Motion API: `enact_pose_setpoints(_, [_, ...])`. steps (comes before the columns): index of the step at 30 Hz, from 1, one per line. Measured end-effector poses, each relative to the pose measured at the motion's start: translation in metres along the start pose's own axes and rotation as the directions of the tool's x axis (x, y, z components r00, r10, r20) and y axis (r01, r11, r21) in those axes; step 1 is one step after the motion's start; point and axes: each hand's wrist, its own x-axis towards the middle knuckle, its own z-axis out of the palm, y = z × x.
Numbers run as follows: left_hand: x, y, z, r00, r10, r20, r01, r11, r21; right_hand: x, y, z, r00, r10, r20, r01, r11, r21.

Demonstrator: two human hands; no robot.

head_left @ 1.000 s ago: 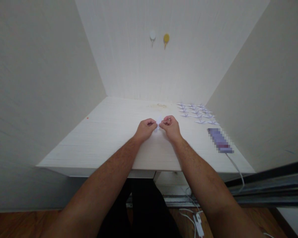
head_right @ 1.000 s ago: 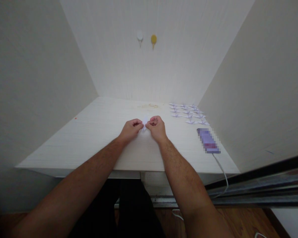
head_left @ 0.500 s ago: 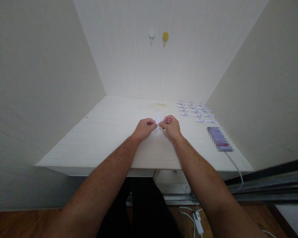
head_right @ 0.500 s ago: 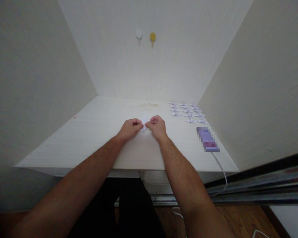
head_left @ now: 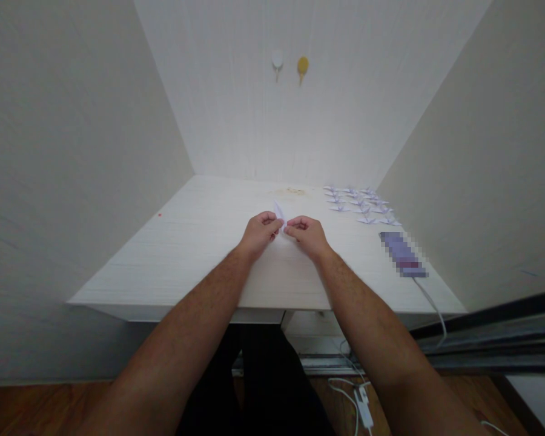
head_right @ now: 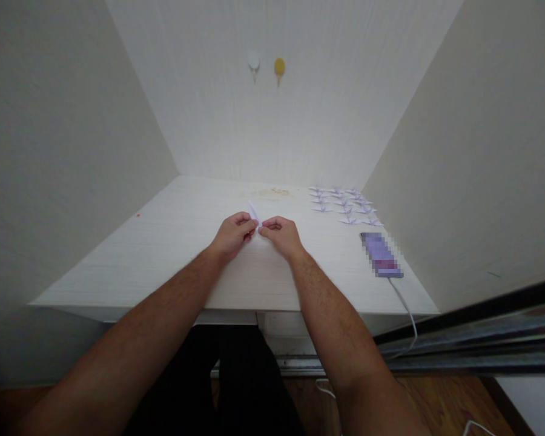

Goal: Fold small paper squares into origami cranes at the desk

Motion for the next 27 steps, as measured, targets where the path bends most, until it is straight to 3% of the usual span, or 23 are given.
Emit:
enact_pose_setpoints(7, [-0.0006,-0.0009,0.0006,1.000,0.025,0.001,-0.025,0.998,0.066,-0.0016,-0.0035,0.0012,1.000,-0.007,-0.023,0.006,0.998,-0.055])
enact_pose_setpoints(27, [0.0046,-0.0057,-0.0055,0.999,0.024,0.044,-0.021,0.997,-0.075,-0.0034,-0.0037,0.0010,1.000,-0.012,0.014,0.013,0.993,-0.116])
